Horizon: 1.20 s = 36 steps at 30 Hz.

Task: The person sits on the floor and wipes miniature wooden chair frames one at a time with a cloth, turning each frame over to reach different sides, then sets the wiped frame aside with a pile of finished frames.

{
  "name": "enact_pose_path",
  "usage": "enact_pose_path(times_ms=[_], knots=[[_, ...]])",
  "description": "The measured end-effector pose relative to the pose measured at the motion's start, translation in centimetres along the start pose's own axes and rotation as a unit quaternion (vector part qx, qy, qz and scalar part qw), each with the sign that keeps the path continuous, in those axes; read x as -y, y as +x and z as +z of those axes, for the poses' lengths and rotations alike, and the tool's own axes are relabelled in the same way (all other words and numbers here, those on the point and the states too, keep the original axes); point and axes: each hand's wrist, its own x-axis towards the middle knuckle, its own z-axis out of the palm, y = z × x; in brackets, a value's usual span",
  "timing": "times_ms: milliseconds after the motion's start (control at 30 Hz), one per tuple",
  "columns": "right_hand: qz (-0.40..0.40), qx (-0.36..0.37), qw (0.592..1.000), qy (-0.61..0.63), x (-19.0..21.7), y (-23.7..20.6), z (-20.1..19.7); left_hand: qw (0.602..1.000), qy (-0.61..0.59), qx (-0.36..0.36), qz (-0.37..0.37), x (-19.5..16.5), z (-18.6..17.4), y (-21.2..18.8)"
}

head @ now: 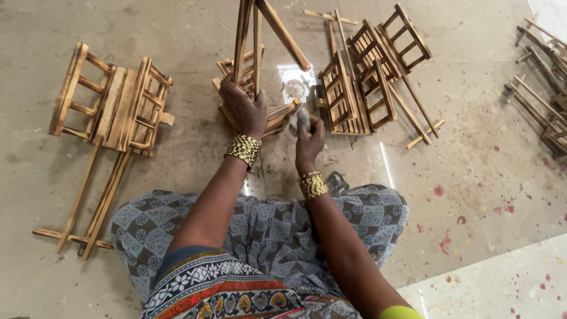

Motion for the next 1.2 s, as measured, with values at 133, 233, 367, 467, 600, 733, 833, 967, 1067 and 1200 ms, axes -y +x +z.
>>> enact_pose_path(times_ms=[133,233,367,467,600,733,833,967,1067,1200], knots=[[0.021,-0.029,0.998,-0.059,-2.1,-0.4,2.5,1.000,-0.017,-0.014,0.016,-0.4,0.5,-0.1],[-0.177,-0.066,0.969,-0.159,-3.1,-3.9,3.5,0.996,0.040,-0.040,0.075,-0.6,0.8,-0.1],[-0.255,0.070,0.948,-0.178,-2.9,-5.3,3.1,0.999,-0.009,-0.016,0.027,-0.2,0.6,-0.1],[-0.236,0.087,0.943,-0.219,-2.2,-3.4,2.4,0.999,-0.010,-0.017,0.033,0.2,-0.2,-0.1],[-0.201,0.080,0.938,-0.270,-2.0,-2.8,2.9,1.000,-0.003,-0.011,0.023,0.2,-0.1,-0.1],[-0.275,0.108,0.931,-0.215,-2.8,-5.8,3.6,0.999,0.000,-0.028,0.037,0.5,0.1,-0.3],[-0.135,0.165,0.968,-0.134,-3.1,-5.4,2.3,1.000,-0.003,0.014,0.000,0.8,0.0,-0.4],[0.144,0.032,0.988,-0.048,-3.5,-2.1,0.9,0.999,0.012,-0.012,0.027,0.8,0.0,-0.5],[0.108,0.012,0.993,-0.052,-4.0,-2.2,1.8,1.000,0.000,0.005,0.008,0.7,-0.1,-0.6],[-0.078,0.006,0.985,-0.154,-4.4,-5.4,4.0,1.000,-0.011,0.006,0.021,1.2,-0.2,-0.8]])
